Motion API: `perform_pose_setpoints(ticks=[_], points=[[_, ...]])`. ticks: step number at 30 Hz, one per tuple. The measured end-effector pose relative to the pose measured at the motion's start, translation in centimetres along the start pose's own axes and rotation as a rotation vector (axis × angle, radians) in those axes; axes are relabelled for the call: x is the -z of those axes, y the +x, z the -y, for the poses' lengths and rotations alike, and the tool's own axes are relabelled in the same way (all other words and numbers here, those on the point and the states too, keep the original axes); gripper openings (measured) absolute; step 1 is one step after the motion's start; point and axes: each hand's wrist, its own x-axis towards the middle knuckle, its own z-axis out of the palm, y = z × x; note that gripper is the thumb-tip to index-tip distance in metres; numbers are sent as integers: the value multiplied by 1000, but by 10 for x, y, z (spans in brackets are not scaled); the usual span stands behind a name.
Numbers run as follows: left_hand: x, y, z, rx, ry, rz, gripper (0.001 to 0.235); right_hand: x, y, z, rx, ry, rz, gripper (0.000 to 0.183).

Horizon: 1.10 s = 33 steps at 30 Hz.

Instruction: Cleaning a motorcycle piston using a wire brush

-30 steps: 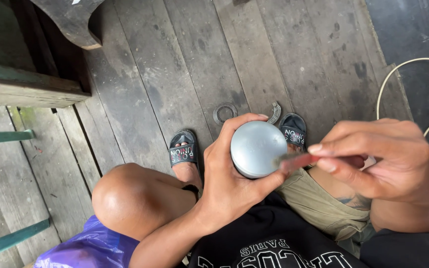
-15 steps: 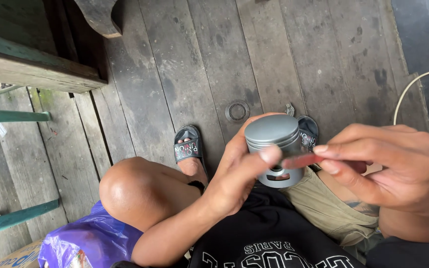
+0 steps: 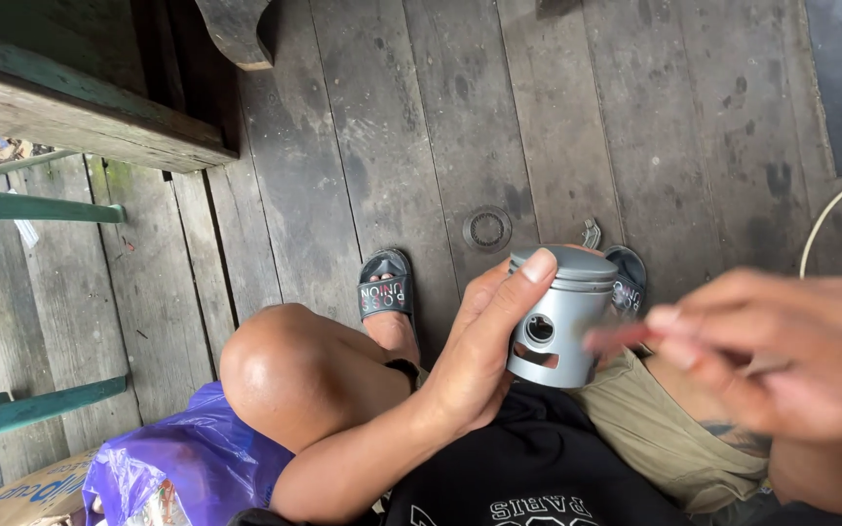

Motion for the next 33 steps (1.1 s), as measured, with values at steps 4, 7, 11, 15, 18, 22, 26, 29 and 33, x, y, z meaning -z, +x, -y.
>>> perform_pose_setpoints(ticks=[4, 7, 11, 15, 18, 22, 26, 29, 33], points=[[3, 2, 3, 7, 114, -58, 45, 6, -8, -20, 137, 252, 267, 46], [3, 4, 9, 42, -52, -23, 44, 2, 5, 7, -75, 58, -25, 18], [1, 6, 2, -19, 131, -43, 45, -6, 7, 9, 154, 27, -5, 8], [-2, 6, 5, 50, 68, -92, 46, -2, -24, -11, -110, -10, -30, 18], [-4, 9, 5, 5, 107, -76, 47, -2, -5, 6, -5, -14, 10, 15], [-7, 9, 7, -9, 106, -19, 46, 2, 6, 6, -75, -28, -194, 4], [-8, 12, 6, 12, 57, -5, 45, 2, 9, 20, 98, 0, 5, 20], [-10, 11, 5, 10, 177, -94, 47, 5, 7, 15, 99, 119, 47, 15], [-10, 11, 4, 2, 109, -49, 47, 5, 9, 16, 35, 6, -78, 8]])
